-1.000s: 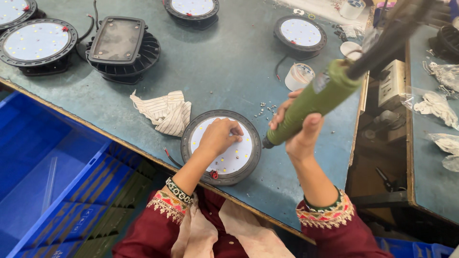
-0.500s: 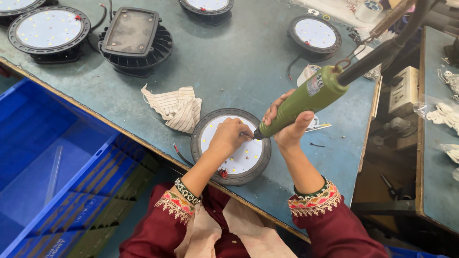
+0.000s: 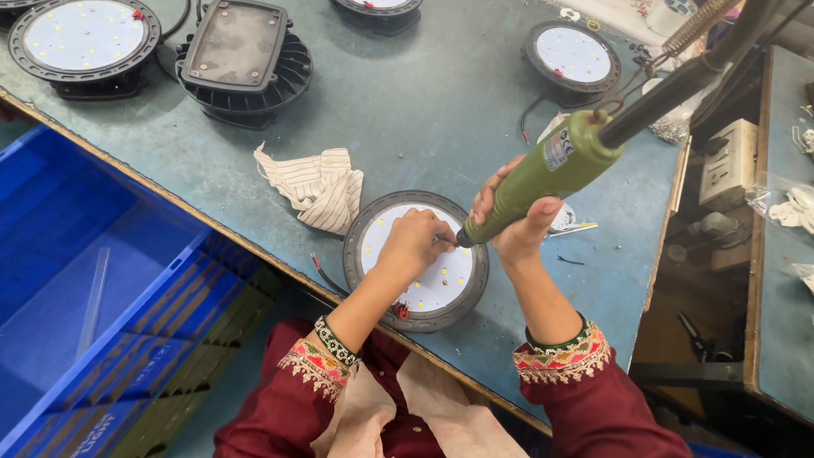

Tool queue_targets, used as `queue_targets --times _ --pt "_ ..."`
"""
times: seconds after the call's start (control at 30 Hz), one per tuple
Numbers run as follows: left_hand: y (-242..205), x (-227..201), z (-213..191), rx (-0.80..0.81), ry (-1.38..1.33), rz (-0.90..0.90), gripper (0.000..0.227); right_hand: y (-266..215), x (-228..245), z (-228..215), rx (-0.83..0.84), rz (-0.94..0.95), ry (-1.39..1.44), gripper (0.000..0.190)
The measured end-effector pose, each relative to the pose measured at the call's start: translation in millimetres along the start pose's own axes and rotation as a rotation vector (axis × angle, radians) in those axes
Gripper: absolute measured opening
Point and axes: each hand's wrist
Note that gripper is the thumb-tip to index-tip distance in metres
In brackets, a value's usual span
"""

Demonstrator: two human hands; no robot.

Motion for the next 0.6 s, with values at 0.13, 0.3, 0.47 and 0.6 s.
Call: queue_targets --times 0.13,0.3,0.47,0.6 --pt "1.7 -0.8 -1.4 0.041 0.002 -0.042 0.009 2.5 0.0 -1.6 0.017 0.036 0.052 0.094" --pt "3.1 -1.5 -0.2 0.056 -0.013 -0.065 0.011 1.5 -0.7 -4.0 0.018 0.045 0.039 0.094" --pt "3.9 -2.6 -2.6 0.052 -0.023 -0.077 0.012 4.9 1.6 -2.4 0.026 0.058 0.045 0.093" --pt "3.0 -0.3 1.2 0.036 -0.025 -0.059 0.015 3.5 1.2 -5.8 0.015 0.053 0.056 0.093"
Point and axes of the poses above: each hand's wrist, its own y-axis towards the middle knuckle, its own z-axis out of the palm, x = y × z, and after that the axes turned 4 degrees about x, right-handed
